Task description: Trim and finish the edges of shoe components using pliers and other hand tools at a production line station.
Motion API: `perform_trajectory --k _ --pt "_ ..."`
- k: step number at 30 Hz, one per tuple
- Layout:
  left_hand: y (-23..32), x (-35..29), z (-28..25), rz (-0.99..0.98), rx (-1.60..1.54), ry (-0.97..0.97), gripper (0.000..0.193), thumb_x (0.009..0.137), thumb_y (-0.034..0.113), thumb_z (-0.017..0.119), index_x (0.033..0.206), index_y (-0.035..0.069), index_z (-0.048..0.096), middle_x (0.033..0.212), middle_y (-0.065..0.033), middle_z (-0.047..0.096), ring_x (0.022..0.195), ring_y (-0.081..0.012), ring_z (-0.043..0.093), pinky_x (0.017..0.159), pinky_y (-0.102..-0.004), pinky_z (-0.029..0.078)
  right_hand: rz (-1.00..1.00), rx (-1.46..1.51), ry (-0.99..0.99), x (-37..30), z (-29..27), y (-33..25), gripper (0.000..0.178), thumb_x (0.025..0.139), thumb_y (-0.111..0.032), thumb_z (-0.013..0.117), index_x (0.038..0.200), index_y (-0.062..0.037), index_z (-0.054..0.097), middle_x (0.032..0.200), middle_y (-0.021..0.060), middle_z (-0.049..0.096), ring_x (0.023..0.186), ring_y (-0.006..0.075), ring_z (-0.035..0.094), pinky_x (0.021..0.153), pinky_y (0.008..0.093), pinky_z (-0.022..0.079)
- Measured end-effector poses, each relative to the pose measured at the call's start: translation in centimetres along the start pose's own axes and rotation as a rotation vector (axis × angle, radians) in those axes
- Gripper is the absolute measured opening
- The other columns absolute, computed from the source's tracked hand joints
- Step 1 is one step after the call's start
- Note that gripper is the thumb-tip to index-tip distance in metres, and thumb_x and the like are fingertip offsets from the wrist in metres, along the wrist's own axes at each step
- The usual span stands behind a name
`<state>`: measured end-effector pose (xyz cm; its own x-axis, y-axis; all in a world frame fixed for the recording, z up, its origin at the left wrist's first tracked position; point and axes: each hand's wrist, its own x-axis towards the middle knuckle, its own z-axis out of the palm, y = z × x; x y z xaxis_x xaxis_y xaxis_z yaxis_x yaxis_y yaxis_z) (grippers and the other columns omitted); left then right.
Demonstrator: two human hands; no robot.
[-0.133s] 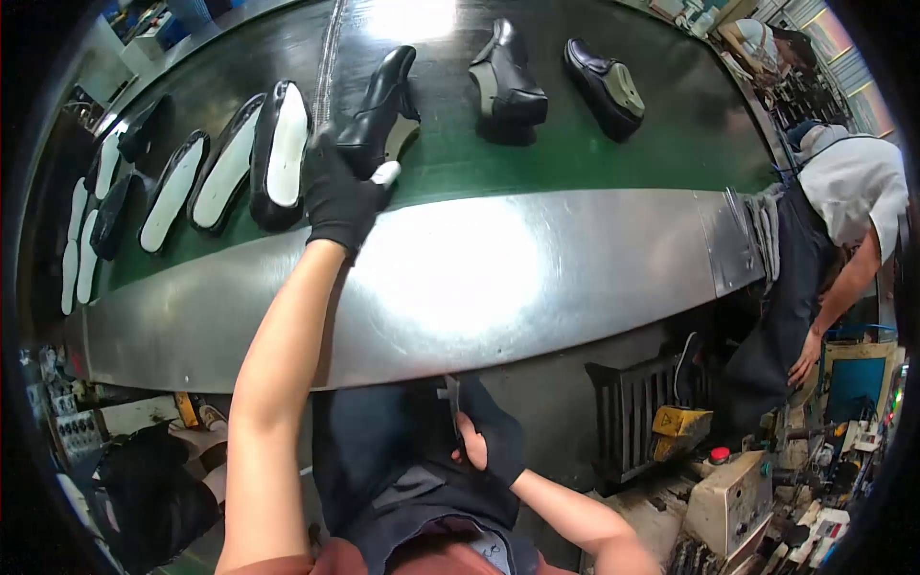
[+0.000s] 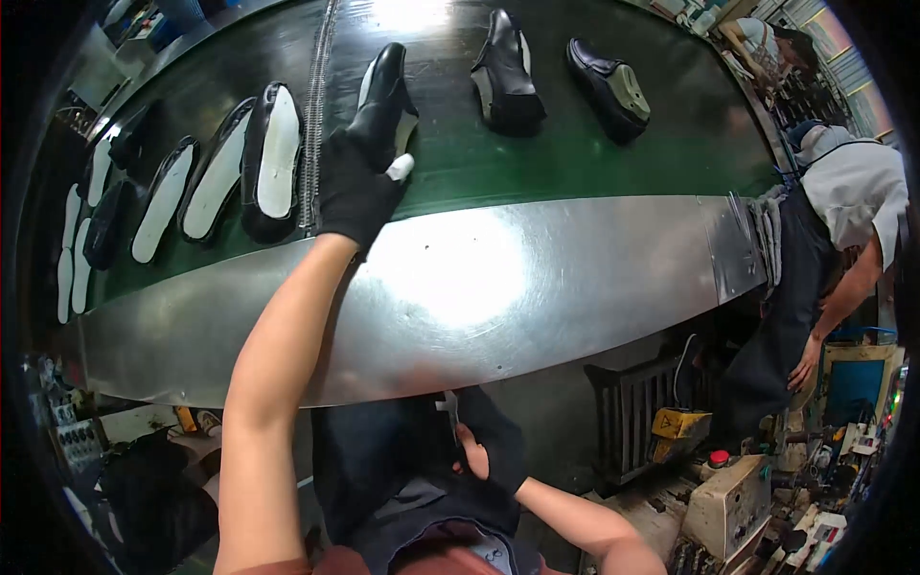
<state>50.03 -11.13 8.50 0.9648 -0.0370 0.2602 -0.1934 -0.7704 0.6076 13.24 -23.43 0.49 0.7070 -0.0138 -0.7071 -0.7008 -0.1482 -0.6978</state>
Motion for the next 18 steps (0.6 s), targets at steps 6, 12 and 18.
perform_trajectory --k 6,12,18 --pt "4.6 4.0 3.4 0.737 0.472 -0.081 0.045 0.080 0.017 0.062 0.124 0.006 0.055 0.112 -0.0193 0.060 0.105 -0.0385 0.056 0.093 -0.0468 0.044 0.200 0.091 -0.078 -0.6 0.0 1.2 0.056 0.103 -0.050 0.036 0.107 0.0007 0.062 0.080 0.0070 0.063 0.053 0.0140 0.061 0.055 0.0277 0.049" --pt "3.0 0.9 2.8 0.948 -0.023 -0.232 0.033 0.082 0.029 0.067 0.105 0.007 0.064 0.107 -0.0120 0.064 0.107 -0.0340 0.058 0.097 -0.0434 0.043 -0.132 -0.074 0.077 -1.3 0.0 1.3 0.039 0.103 -0.028 0.042 0.130 -0.0034 0.054 0.091 0.0124 0.069 0.052 0.0166 0.064 0.051 0.0289 0.054" --pt "-8.8 -3.5 -4.7 0.293 0.315 0.590 0.073 0.073 0.040 0.080 0.126 0.000 0.049 0.111 -0.0205 0.059 0.105 -0.0385 0.056 0.093 -0.0463 0.044 -0.144 0.301 0.072 -2.5 0.1 3.2 0.044 0.103 -0.023 0.042 0.144 -0.0070 0.039 0.125 0.0147 0.056 0.055 0.0192 0.065 0.050 0.0278 0.056"
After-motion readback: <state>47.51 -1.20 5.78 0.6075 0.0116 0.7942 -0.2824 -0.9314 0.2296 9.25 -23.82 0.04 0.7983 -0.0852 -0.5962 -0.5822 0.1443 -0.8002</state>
